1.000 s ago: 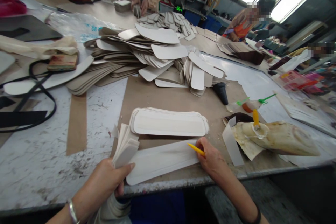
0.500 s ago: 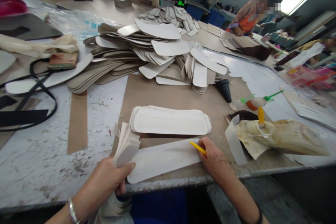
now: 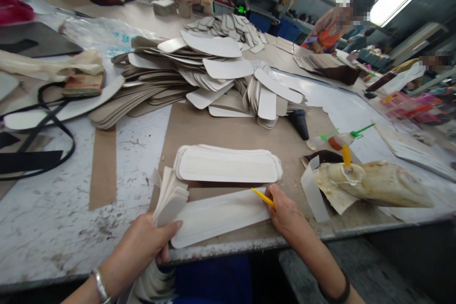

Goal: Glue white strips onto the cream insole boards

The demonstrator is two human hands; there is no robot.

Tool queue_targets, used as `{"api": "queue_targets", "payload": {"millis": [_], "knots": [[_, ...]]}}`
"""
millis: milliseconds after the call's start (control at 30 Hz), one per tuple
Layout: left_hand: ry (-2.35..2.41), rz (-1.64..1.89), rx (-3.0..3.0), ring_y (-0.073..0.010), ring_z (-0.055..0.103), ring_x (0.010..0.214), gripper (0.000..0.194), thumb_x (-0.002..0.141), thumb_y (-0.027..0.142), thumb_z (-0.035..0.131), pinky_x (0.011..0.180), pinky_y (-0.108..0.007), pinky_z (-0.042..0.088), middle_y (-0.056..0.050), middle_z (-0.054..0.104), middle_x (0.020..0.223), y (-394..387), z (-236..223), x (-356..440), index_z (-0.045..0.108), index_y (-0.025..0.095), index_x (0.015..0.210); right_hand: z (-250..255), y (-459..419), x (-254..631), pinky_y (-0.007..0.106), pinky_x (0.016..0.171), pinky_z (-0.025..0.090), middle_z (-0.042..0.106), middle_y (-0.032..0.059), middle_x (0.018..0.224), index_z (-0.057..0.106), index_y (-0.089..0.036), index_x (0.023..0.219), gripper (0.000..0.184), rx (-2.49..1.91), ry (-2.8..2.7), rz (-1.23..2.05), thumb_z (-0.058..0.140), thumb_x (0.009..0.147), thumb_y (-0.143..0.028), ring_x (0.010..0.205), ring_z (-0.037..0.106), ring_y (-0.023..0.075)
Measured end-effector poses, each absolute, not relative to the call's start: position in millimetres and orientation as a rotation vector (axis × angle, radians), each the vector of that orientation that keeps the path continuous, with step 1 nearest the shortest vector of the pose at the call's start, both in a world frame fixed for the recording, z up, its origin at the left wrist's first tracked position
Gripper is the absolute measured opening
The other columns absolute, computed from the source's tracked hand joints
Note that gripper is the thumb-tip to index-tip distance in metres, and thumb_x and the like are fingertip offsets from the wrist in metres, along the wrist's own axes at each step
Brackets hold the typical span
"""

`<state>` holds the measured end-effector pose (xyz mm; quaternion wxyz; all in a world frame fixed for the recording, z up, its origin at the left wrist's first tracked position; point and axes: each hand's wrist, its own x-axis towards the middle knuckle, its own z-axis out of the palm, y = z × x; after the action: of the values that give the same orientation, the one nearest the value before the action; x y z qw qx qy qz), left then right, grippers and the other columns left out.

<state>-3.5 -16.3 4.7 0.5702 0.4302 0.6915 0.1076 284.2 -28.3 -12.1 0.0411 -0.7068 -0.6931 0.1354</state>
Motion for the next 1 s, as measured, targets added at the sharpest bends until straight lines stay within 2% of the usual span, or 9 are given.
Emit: {"api": "queue_targets", "payload": {"millis": [200, 333, 433, 500, 567, 633, 733, 800, 1000], "knots": [[1.607, 0.308, 0.972, -0.0168, 0.045, 0.031, 0.029, 0.056, 0.044, 0.053, 0.041, -0.029, 0.036, -0.001, 0.05, 0.027, -18.8, -5.1, -6.8, 0.046, 0.024, 0.037, -9.9, -28.2, 283.6, 0.024, 0.059, 0.038, 0.055, 0.0015, 0.07, 0.043, -0.02, 0.081, 0.019, -2.184, -2.147, 0.368, 0.042, 0.072, -0.003, 0.064, 0.056, 0.0163], [1.592, 0.333, 0.971, -0.0165, 0.044, 0.031, 0.03, 0.057, 0.042, 0.055, 0.041, -0.028, 0.036, -0.001, 0.048, 0.025, -19.1, -3.5, -6.2, 0.044, 0.023, 0.036, -4.3, -33.0, 289.6, 0.026, 0.058, 0.037, 0.054, 0.0035, 0.072, 0.043, -0.02, 0.078, 0.017, -2.24, -2.116, 0.255, 0.038, 0.075, -0.004, 0.065, 0.055, 0.0176], [1.572, 0.363, 0.959, -0.0163, 0.044, 0.031, 0.03, 0.057, 0.041, 0.055, 0.041, -0.028, 0.036, -0.001, 0.048, 0.026, -18.8, -2.0, -5.9, 0.045, 0.023, 0.035, 2.8, -35.8, 296.2, 0.029, 0.059, 0.038, 0.053, 0.005, 0.071, 0.044, -0.021, 0.078, 0.011, -2.25, -2.052, 0.174, 0.036, 0.082, -0.014, 0.066, 0.054, 0.0203], [1.552, 0.375, 0.953, -0.016, 0.044, 0.031, 0.03, 0.057, 0.04, 0.056, 0.042, -0.028, 0.035, -0.001, 0.048, 0.026, -18.7, -0.6, -6.7, 0.046, 0.022, 0.034, 6.2, -35.9, 298.5, 0.032, 0.061, 0.04, 0.054, 0.006, 0.072, 0.045, -0.021, 0.078, 0.013, -2.245, -1.962, 0.21, 0.035, 0.084, -0.024, 0.067, 0.055, 0.0214], [1.53, 0.38, 0.941, -0.0154, 0.044, 0.032, 0.032, 0.057, 0.04, 0.055, 0.045, -0.028, 0.036, -0.001, 0.047, 0.026, -18.8, 1.4, -9.1, 0.046, 0.022, 0.032, 7.5, -35.1, 298.6, 0.032, 0.061, 0.041, 0.055, 0.0047, 0.069, 0.048, -0.021, 0.076, 0.018, -2.249, -1.873, 0.319, 0.036, 0.084, -0.032, 0.065, 0.055, 0.0212], [1.501, 0.395, 0.937, -0.0144, 0.044, 0.035, 0.037, 0.059, 0.041, 0.055, 0.05, -0.028, 0.036, -0.001, 0.047, 0.027, -19.3, 3.9, -13.4, 0.046, 0.021, 0.03, 8.0, -34.7, 297.0, 0.029, 0.056, 0.04, 0.054, 0.0011, 0.06, 0.049, -0.022, 0.071, 0.023, -2.264, -1.762, 0.568, 0.041, 0.082, -0.04, 0.058, 0.054, 0.0192], [1.406, 0.436, 0.92, -0.012, 0.042, 0.04, 0.041, 0.062, 0.042, 0.057, 0.055, -0.027, 0.033, 0.0, 0.046, 0.031, -19.8, 6.8, -22.5, 0.045, 0.019, 0.029, 10.8, -37.2, 293.2, 0.025, 0.045, 0.033, 0.044, -0.0043, 0.046, 0.044, -0.021, 0.059, 0.034, -2.247, -1.455, 1.065, 0.05, 0.075, -0.051, 0.044, 0.044, 0.0133], [1.334, 0.456, 0.863, -0.0102, 0.039, 0.04, 0.04, 0.062, 0.042, 0.06, 0.052, -0.026, 0.029, 0.001, 0.046, 0.032, -20.0, 7.4, -28.7, 0.046, 0.018, 0.032, 15.5, -40.3, 290.2, 0.023, 0.042, 0.028, 0.037, -0.0067, 0.043, 0.041, -0.021, 0.056, 0.04, -2.161, -1.243, 1.275, 0.054, 0.07, -0.057, 0.04, 0.037, 0.0097], [1.251, 0.46, 0.736, -0.0065, 0.031, 0.036, 0.034, 0.058, 0.041, 0.067, 0.047, -0.024, 0.016, 0.005, 0.042, 0.032, -21.3, 6.6, -38.5, 0.047, 0.017, 0.044, 31.3, -47.2, 279.0, 0.021, 0.042, 0.024, 0.032, -0.0074, 0.05, 0.044, -0.019, 0.057, 0.048, -1.965, -1.052, 1.37, 0.062, 0.06, -0.063, 0.044, 0.028, 0.0063]]}}
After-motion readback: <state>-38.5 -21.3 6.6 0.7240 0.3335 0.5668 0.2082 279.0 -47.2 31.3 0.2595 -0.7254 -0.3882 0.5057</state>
